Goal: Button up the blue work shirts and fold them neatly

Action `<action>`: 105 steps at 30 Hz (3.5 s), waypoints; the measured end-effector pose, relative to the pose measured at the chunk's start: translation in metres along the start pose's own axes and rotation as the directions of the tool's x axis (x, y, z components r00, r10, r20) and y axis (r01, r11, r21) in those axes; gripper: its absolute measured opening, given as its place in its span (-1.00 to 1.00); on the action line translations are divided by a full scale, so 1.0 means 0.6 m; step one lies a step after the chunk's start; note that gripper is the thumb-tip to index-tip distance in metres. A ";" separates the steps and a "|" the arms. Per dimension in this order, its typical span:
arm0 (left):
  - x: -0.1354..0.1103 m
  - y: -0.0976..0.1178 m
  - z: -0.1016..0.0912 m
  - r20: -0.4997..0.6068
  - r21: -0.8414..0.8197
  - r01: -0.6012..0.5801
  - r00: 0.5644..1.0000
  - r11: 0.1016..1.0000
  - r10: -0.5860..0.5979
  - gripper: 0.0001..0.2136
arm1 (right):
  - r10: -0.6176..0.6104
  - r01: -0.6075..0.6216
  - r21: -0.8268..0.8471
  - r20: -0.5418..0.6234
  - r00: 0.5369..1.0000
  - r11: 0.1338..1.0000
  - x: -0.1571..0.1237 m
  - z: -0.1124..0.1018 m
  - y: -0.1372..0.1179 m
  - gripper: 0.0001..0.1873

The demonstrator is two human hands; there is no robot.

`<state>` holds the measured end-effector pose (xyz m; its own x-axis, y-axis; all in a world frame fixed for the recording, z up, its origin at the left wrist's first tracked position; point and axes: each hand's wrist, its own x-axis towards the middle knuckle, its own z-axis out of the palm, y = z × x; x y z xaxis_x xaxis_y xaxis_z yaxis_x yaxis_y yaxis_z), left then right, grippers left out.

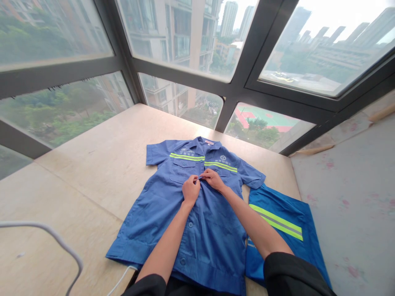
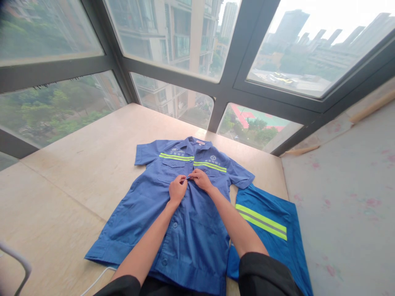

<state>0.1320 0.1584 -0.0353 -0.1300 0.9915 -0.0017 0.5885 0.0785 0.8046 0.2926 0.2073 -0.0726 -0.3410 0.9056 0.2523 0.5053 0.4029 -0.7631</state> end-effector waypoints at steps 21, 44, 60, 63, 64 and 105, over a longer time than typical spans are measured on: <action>0.007 -0.010 -0.005 0.013 -0.058 -0.010 1.000 0.998 0.011 -0.86 | -0.019 0.045 -0.235 0.115 0.993 0.971 0.022 -0.009 -0.032 -0.76; 0.012 -0.017 -0.006 0.012 -0.117 0.007 1.000 0.993 -0.006 -0.78 | 0.010 0.054 -0.348 0.181 0.983 0.936 0.046 -0.022 -0.046 -0.84; 0.041 -0.026 -0.016 0.029 -0.065 0.082 0.996 0.994 -0.081 -0.78 | 0.148 -0.095 -0.446 0.085 0.985 0.890 0.004 0.011 -0.073 -0.93; 0.028 -0.025 -0.011 -0.003 -0.039 0.045 0.999 0.998 -0.046 -0.82 | 0.165 -0.123 -0.453 0.055 0.985 0.883 0.001 0.010 -0.068 -0.92; 0.023 -0.024 -0.008 -0.015 -0.026 0.031 0.999 0.999 -0.031 -0.84 | 0.172 -0.135 -0.455 0.041 0.984 0.880 0.000 0.010 -0.066 -0.91; -0.019 -0.062 -0.036 0.328 0.589 -0.507 0.862 0.629 0.387 -0.35 | 0.402 -0.194 -0.721 0.127 0.907 0.666 -0.119 -0.011 -0.085 -0.18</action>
<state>0.0940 0.1420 -0.0524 0.3775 0.9188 0.1150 0.9064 -0.3921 0.1574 0.2963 0.1230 -0.0476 -0.2067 0.9663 -0.1533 0.9738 0.1880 -0.1282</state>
